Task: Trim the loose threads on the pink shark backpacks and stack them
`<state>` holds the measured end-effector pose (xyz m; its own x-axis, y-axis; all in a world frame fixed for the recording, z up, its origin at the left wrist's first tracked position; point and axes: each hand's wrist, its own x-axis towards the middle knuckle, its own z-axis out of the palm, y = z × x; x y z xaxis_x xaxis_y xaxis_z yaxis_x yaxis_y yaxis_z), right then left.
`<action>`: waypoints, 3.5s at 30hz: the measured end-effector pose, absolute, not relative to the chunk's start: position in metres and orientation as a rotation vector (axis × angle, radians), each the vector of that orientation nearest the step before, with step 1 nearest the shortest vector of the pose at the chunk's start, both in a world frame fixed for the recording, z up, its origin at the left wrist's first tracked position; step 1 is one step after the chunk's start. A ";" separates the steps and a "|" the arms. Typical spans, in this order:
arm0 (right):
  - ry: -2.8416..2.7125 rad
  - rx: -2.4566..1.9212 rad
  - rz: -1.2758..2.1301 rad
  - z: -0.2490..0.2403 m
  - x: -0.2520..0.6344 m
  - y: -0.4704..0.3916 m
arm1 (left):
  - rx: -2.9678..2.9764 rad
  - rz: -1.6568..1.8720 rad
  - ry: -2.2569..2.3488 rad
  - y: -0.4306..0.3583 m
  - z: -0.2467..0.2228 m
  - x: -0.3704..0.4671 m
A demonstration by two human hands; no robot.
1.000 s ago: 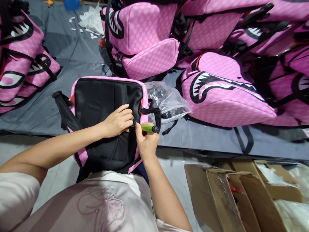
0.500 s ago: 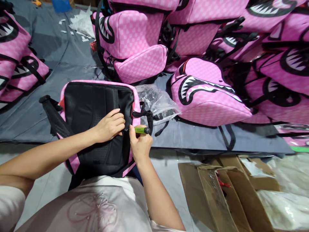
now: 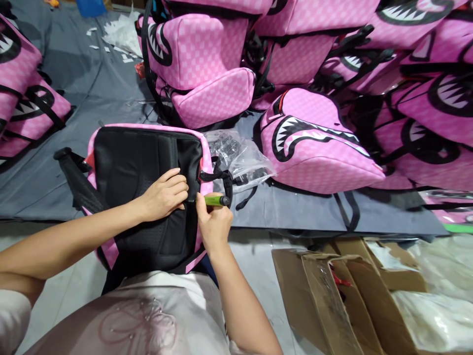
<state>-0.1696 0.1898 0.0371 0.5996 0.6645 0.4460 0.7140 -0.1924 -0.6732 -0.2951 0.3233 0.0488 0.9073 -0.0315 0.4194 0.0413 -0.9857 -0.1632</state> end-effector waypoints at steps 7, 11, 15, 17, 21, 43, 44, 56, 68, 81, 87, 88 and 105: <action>-1.115 -1.908 -0.057 0.038 -0.169 0.188 | -2.901 -0.620 -0.014 0.324 0.049 -0.294; -1.152 -1.854 -0.038 0.037 -0.169 0.188 | -2.900 -0.629 -0.026 0.324 0.049 -0.294; -1.131 -1.861 -0.104 0.034 -0.168 0.188 | -2.898 -0.663 -0.012 0.324 0.048 -0.294; -1.120 -1.844 -0.086 0.033 -0.168 0.188 | -2.907 -0.673 -0.006 0.324 0.047 -0.294; -1.125 -1.853 -0.009 0.033 -0.167 0.189 | -2.918 -0.667 -0.005 0.324 0.046 -0.294; -0.934 -1.868 0.184 0.026 -0.149 0.182 | -3.062 -0.401 0.041 0.337 0.061 -0.276; -0.935 -1.855 0.201 0.025 -0.149 0.182 | -3.065 -0.372 0.053 0.339 0.062 -0.275; -0.983 -1.785 0.071 0.012 -0.189 0.184 | -2.943 -0.321 0.196 0.358 0.067 -0.295; -1.340 -1.502 -0.283 0.071 -0.217 0.139 | -2.803 -0.400 -0.011 0.324 0.164 -0.344; -1.750 -1.385 -0.365 0.048 -0.191 0.147 | -2.967 -0.202 -0.573 0.331 0.115 -0.378; -1.742 -1.290 -0.480 0.036 -0.208 0.177 | -3.042 -0.394 -0.430 0.336 0.119 -0.396; -1.723 -1.275 -0.488 0.037 -0.213 0.187 | -3.036 -0.496 -0.414 0.338 0.123 -0.397; -1.559 -1.338 -0.274 0.021 -0.259 0.191 | -2.997 0.081 -0.643 0.387 0.120 -0.319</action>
